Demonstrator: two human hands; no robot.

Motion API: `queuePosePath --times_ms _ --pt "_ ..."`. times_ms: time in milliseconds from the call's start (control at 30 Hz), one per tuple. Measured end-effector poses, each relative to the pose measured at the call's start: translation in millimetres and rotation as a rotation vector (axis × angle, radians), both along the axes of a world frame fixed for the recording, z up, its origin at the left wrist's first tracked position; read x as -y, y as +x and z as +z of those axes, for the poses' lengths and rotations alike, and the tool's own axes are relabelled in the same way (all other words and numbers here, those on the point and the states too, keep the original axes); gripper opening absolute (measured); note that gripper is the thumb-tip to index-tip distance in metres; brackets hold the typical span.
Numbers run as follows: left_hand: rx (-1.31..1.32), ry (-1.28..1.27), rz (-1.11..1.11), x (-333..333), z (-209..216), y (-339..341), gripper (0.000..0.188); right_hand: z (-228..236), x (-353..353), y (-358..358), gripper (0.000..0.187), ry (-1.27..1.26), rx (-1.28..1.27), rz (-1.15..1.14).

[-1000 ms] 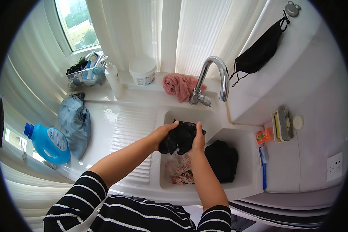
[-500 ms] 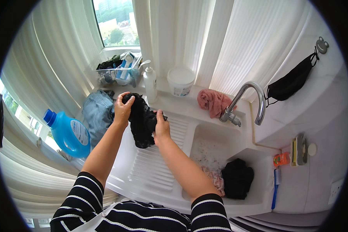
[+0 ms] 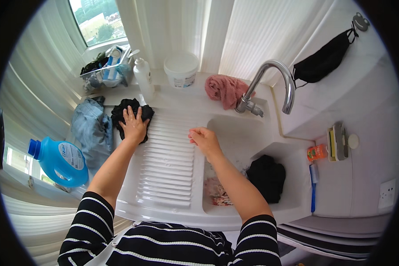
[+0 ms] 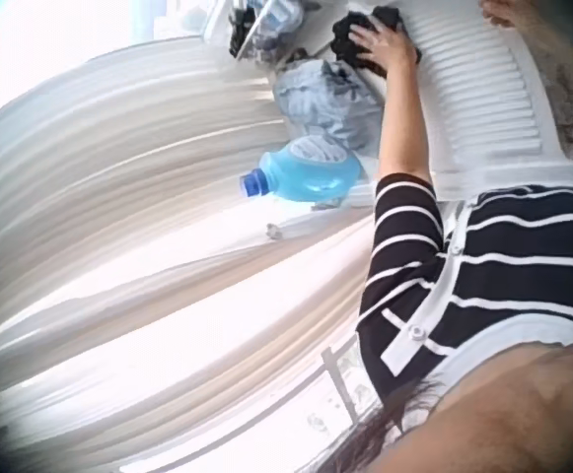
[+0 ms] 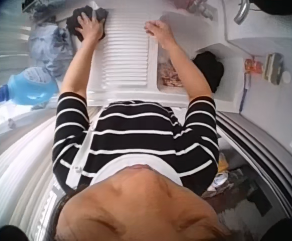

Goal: The person hand washes a black garment and a floral patterned garment in a white sink. They scrub the items by hand, rinse them under the faucet, and wring out the excess water. The person also opens a white container near the sink.

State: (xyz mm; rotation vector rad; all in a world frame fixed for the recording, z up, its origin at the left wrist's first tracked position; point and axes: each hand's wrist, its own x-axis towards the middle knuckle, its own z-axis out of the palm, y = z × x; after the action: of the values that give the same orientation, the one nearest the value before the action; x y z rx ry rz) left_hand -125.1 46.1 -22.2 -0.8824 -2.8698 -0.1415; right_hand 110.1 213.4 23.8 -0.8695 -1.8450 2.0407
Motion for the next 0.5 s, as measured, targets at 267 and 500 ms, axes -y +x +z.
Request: queuePosePath --times_ms 267,500 --pt "0.221 0.314 -0.320 -36 31 96 0.083 -116 -29 168 0.067 0.914 0.928 0.548" --pt "0.739 0.444 -0.954 -44 32 220 0.072 -96 -37 148 0.047 0.860 1.022 0.691"
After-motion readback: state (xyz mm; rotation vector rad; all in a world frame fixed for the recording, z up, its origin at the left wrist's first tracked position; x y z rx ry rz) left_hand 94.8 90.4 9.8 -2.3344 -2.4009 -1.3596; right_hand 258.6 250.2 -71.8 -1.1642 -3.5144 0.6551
